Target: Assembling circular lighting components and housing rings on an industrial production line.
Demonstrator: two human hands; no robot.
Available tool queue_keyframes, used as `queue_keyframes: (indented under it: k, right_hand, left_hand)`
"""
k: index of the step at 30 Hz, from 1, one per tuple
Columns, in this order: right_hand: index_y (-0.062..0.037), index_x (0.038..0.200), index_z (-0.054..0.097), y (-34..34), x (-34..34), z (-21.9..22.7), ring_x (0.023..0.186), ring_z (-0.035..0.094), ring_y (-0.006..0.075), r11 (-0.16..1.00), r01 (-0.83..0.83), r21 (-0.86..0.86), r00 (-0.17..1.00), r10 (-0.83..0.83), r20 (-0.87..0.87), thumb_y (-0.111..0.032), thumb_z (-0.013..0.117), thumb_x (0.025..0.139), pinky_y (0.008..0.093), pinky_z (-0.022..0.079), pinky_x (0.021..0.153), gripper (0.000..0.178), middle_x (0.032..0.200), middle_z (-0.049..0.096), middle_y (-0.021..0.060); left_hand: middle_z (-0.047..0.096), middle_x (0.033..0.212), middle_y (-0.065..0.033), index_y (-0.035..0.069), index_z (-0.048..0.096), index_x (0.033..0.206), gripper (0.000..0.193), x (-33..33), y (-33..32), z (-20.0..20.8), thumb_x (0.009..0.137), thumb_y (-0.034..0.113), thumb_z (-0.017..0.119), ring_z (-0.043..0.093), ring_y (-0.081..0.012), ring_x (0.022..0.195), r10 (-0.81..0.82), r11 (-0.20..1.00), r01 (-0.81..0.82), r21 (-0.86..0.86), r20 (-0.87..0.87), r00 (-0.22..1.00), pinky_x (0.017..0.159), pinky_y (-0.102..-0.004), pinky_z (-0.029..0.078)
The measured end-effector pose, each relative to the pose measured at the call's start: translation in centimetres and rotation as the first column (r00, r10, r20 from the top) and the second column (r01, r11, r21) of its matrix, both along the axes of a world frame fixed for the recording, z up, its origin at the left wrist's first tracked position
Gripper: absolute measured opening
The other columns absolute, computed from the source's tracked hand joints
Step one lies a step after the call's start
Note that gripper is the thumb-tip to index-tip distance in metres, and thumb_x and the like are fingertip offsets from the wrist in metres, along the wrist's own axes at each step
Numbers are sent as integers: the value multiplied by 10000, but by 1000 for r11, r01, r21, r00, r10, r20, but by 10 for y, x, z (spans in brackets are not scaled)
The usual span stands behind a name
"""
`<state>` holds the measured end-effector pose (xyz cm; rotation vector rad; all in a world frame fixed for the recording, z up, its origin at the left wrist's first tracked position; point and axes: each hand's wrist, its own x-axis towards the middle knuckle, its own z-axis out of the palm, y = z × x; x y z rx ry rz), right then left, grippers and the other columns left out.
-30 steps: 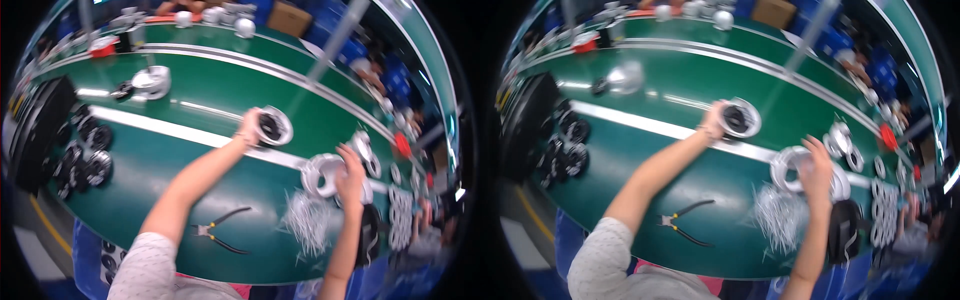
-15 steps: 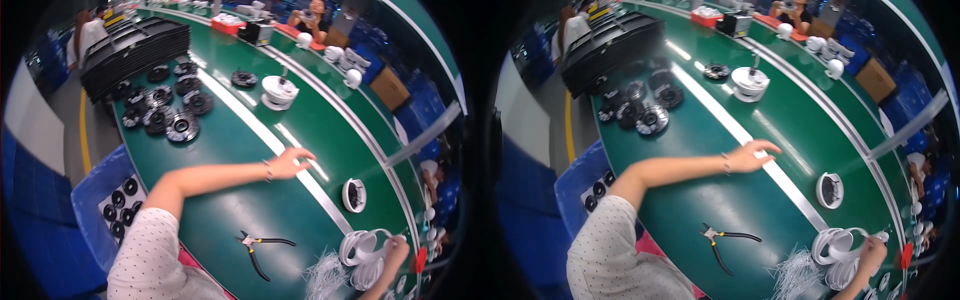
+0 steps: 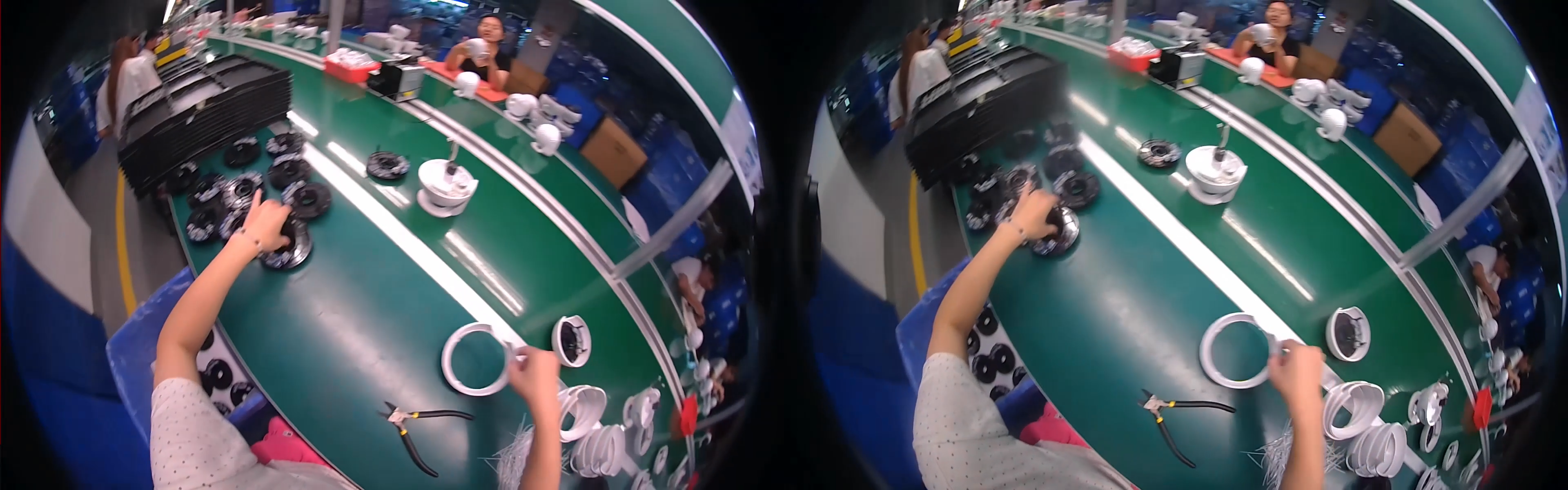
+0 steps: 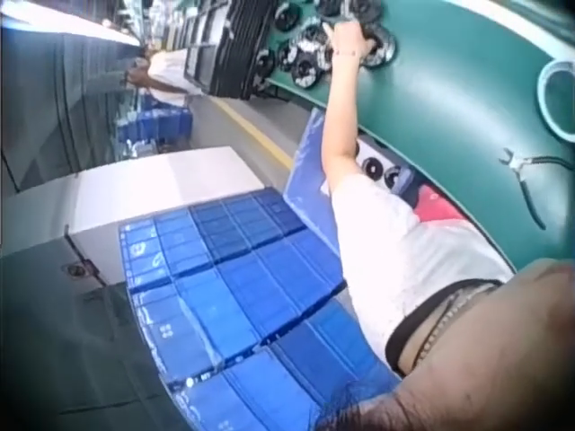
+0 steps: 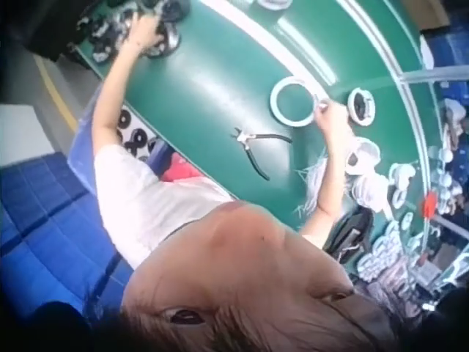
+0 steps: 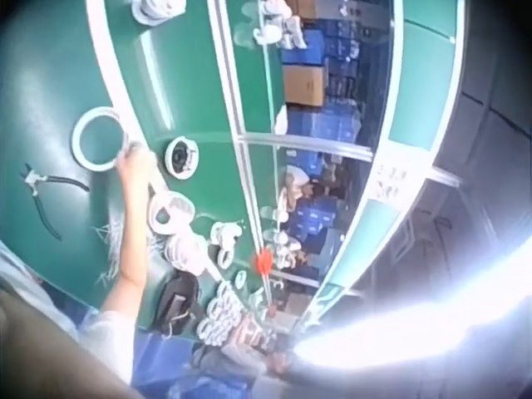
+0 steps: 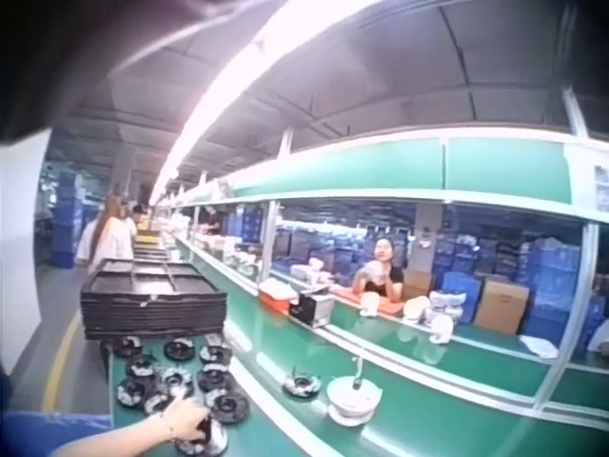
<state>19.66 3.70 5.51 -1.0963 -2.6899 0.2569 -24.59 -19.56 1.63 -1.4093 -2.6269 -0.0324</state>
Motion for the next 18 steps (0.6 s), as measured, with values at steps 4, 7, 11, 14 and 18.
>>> queue_keyframes:
  k: [4,7,11,14,18]
  right_hand:
    - [3,652,618,-13,-4,-26,586,564,371,1000,-25,11,994,24,107,-109,563,590,427,473,610,140,606,569,213]
    - [25,987,556,-27,-5,-11,881,548,371,996,75,-55,997,-76,-4,-330,705,582,406,452,754,560,944,568,241]
    - [10,1310,183,-41,-18,-8,1265,118,407,931,-284,-228,953,301,41,-520,775,423,457,137,1024,1191,1351,176,244]
    - [36,1317,135,-37,-23,-22,1240,207,384,901,-315,-298,929,357,98,-475,771,448,417,162,1020,1192,1302,258,259]
    - [42,1308,143,-38,-23,-11,1235,191,385,931,-208,-299,976,217,-3,-372,777,450,448,179,999,1144,1291,294,215]
  left_hand:
    - [595,818,-155,23,619,787,460,30,7,16,531,387,733,531,-303,895,52,992,-56,-109,-45,998,1003,-511,167]
    - [599,816,-163,23,620,779,496,60,23,37,566,465,693,550,-308,875,48,984,-50,-173,-15,999,946,-492,280]
    - [590,767,-205,-5,586,751,399,59,29,30,670,382,639,573,-351,761,-122,993,115,40,272,954,690,-401,464]
    - [570,713,-210,-18,539,730,279,69,53,21,718,250,615,564,-362,716,-282,948,207,243,334,899,629,-397,451]
    - [584,762,-199,-15,496,858,231,111,95,34,756,163,600,584,-326,714,-426,756,110,645,358,831,615,-348,454]
